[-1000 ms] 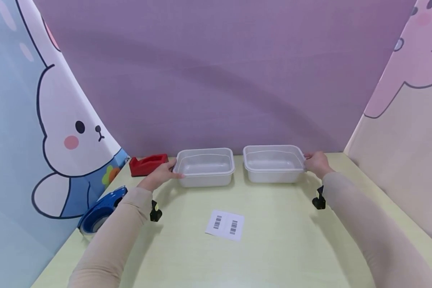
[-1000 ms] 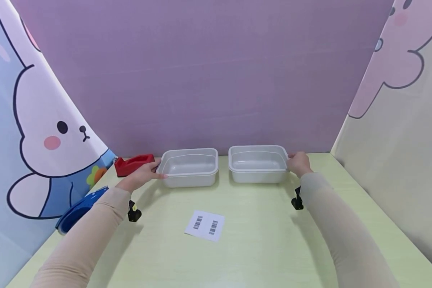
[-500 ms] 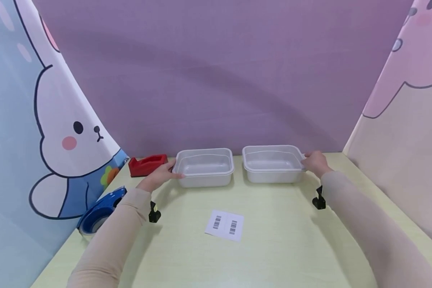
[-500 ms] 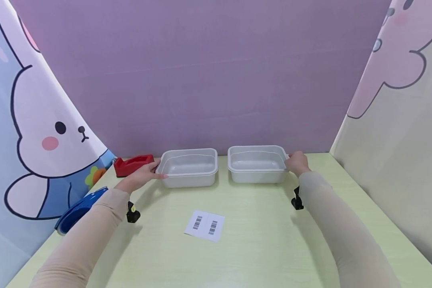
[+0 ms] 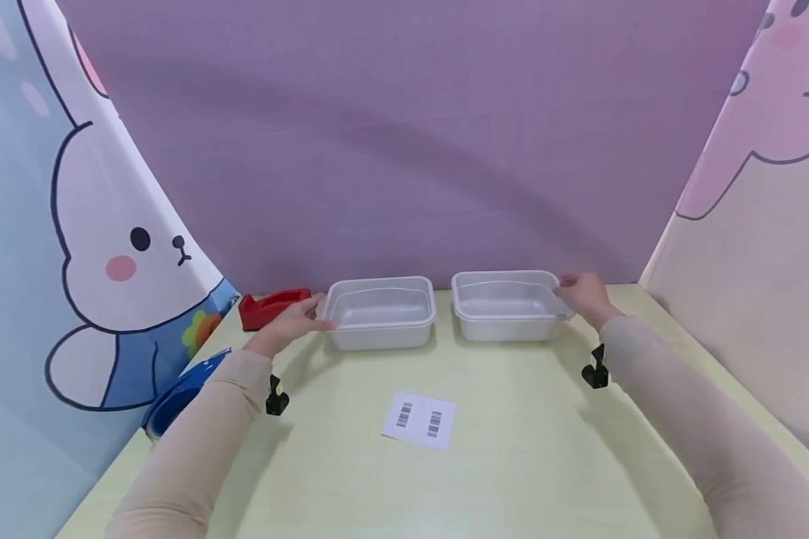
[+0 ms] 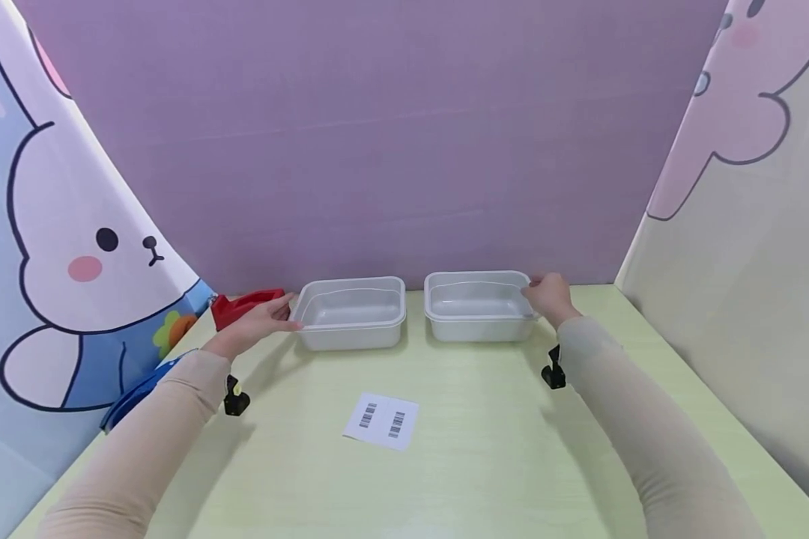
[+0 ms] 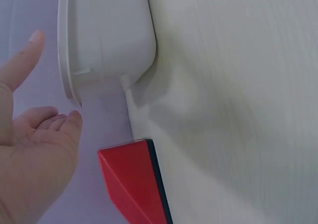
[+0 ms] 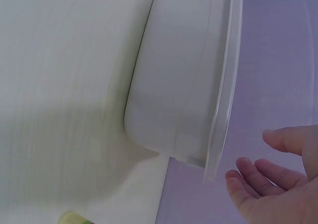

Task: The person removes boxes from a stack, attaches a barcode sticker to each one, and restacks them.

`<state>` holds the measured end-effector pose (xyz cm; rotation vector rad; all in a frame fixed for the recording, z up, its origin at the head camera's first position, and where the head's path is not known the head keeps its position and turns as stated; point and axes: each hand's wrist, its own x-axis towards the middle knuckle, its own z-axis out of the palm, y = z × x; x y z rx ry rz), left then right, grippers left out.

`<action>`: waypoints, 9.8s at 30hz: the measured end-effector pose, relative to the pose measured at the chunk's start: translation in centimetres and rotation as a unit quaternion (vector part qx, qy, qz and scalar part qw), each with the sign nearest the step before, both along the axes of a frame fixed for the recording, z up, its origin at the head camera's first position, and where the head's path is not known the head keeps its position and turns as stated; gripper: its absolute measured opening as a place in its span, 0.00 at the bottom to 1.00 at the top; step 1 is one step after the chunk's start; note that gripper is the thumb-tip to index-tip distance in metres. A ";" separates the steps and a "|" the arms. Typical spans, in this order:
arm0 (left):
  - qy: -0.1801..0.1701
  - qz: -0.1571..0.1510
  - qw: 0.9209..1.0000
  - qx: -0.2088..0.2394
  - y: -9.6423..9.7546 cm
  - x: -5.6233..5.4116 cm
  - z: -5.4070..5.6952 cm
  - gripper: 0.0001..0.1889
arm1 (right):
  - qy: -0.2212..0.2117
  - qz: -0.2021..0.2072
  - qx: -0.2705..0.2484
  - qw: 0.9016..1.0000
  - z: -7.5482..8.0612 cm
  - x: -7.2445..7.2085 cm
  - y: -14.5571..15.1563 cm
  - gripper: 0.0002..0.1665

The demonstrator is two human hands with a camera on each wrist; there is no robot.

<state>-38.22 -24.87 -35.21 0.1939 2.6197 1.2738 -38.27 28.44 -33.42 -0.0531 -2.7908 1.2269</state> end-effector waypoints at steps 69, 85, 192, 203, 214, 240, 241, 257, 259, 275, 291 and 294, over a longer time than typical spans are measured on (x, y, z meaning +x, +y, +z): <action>0.129 -0.218 0.953 -0.167 14.3 10.0 -5.5 0.36 | 0.004 0.306 -0.064 0.950 -6.4 7.3 -15.7 0.19; 0.114 -0.220 0.959 -0.138 14.7 9.7 -5.3 0.30 | -0.054 0.368 -0.059 0.926 -7.2 7.7 -17.2 0.14; 0.060 -0.017 0.997 -0.039 16.1 11.5 -6.5 0.11 | -0.033 0.245 -0.210 0.946 -2.7 7.7 -13.6 0.14; 0.024 -0.009 0.999 0.038 15.2 10.8 -4.8 0.19 | -0.039 0.226 -0.225 0.947 -2.7 7.6 -14.6 0.14; 0.040 0.129 0.970 0.201 15.1 10.8 -3.4 0.11 | -0.024 0.231 -0.249 0.940 -3.2 7.4 -17.0 0.15; 0.070 0.187 0.968 0.152 10.5 6.8 -4.7 0.10 | -0.137 0.090 -0.285 0.944 -4.9 5.6 -24.3 0.16; 0.065 0.193 0.968 0.146 10.4 6.6 -4.7 0.10 | -0.141 0.085 -0.291 0.942 -5.1 5.3 -24.5 0.15; 0.016 0.247 0.962 0.114 9.4 3.9 -5.6 0.15 | -0.177 0.005 -0.382 0.907 -6.9 2.9 -26.6 0.16; 0.012 0.255 0.960 0.116 9.4 3.7 -5.5 0.15 | -0.176 0.002 -0.388 0.905 -6.9 2.7 -26.7 0.17; 0.010 0.298 0.941 0.162 9.7 2.5 -6.3 0.16 | -0.166 -0.010 -0.417 0.894 -7.3 2.1 -27.3 0.17; 0.022 0.320 0.938 0.131 9.7 3.1 -5.8 0.16 | -0.156 -0.015 -0.441 0.884 -7.7 1.9 -27.7 0.16; 0.028 0.325 0.939 0.107 9.5 3.4 -5.6 0.15 | -0.157 -0.022 -0.446 0.881 -7.8 1.9 -27.7 0.17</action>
